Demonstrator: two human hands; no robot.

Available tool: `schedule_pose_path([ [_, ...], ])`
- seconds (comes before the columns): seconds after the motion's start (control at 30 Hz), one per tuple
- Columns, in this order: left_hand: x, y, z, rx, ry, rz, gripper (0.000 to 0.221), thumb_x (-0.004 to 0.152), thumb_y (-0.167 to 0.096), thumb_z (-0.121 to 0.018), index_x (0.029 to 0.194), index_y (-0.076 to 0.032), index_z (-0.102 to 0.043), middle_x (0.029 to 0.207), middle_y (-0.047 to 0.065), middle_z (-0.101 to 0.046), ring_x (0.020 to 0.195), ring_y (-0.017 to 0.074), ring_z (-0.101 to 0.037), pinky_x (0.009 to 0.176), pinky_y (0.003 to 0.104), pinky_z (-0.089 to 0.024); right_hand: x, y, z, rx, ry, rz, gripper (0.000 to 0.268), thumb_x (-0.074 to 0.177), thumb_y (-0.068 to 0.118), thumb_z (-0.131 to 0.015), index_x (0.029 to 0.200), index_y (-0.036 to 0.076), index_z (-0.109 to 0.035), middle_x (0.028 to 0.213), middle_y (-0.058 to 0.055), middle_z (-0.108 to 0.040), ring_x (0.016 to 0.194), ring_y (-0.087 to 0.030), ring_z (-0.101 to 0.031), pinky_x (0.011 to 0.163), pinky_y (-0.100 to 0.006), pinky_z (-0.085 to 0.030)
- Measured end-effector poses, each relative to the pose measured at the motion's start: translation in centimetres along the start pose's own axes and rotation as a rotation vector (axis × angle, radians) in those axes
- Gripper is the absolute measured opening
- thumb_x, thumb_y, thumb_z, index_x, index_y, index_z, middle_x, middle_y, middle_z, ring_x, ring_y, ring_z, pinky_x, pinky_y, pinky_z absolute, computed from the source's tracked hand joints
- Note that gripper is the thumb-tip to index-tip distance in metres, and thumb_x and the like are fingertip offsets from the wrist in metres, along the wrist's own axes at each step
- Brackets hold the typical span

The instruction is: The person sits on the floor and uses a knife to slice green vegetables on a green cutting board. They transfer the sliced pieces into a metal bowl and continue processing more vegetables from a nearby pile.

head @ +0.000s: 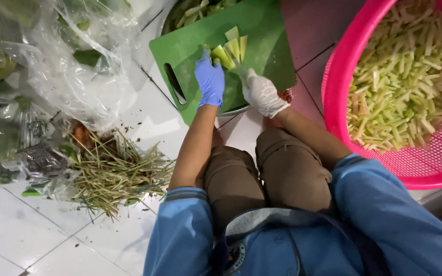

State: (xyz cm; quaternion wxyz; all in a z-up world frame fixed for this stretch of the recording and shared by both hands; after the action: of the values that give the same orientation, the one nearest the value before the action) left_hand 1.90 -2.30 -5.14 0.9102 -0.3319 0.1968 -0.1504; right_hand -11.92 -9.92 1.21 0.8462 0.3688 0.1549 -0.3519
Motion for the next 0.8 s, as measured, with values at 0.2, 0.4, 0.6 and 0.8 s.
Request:
schedule_pose_path([
  [0.2,-0.2,0.1,-0.2,0.015,-0.026,-0.065,0.036,0.080,-0.008,-0.055,0.116,-0.003,-0.058,0.093,0.018,-0.066,0.085,0.0313,-0.063,0.075,0.039,-0.051,0.6,1.4,-0.4,-0.306,-0.161,0.072,0.021,0.088,0.013,-0.045,0.106,0.002,-0.045,0.056,-0.003,-0.056,0.047,-0.029,-0.060,0.041,-0.043,-0.047],
  [0.4,0.1,0.7,-1.1,0.039,-0.055,-0.085,0.043,0.079,-0.013,-0.061,0.121,-0.004,-0.056,0.100,0.020,-0.065,0.090,0.0325,-0.062,0.082,0.038,-0.050,1.0,1.0,-0.9,-0.258,-0.065,0.000,0.014,0.090,0.010,-0.041,0.101,0.002,-0.044,0.063,-0.009,-0.061,0.052,-0.033,-0.062,0.044,-0.046,-0.049],
  [0.6,0.0,0.6,-1.0,-0.002,-0.037,-0.104,0.041,0.076,-0.008,-0.061,0.117,-0.003,-0.058,0.092,0.019,-0.067,0.087,0.0322,-0.063,0.076,0.038,-0.050,2.0,-1.0,-3.1,-0.303,0.128,-0.050,0.059,0.083,0.006,-0.037,0.140,-0.007,-0.026,0.088,-0.019,-0.065,0.078,-0.036,-0.065,0.062,-0.046,-0.052],
  [0.8,0.5,-0.3,0.2,0.000,0.019,0.000,0.049,0.082,-0.012,-0.061,0.129,-0.008,-0.049,0.101,0.020,-0.062,0.093,0.0332,-0.063,0.085,0.040,-0.049,2.4,-0.6,-0.6,-0.016,0.145,-0.210,0.029,0.088,0.016,-0.040,0.111,0.002,-0.050,0.090,-0.020,-0.064,0.081,-0.039,-0.063,0.072,-0.047,-0.050],
])
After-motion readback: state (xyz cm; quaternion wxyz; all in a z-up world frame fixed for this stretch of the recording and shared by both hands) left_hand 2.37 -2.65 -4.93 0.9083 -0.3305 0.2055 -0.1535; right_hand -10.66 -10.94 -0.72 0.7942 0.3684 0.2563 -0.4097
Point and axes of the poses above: each hand's wrist, its own x-axis towards the middle knuckle, its own z-axis out of the back of the hand, y = z × x, the point moved 3 cm from there along x, towards the middle knuckle
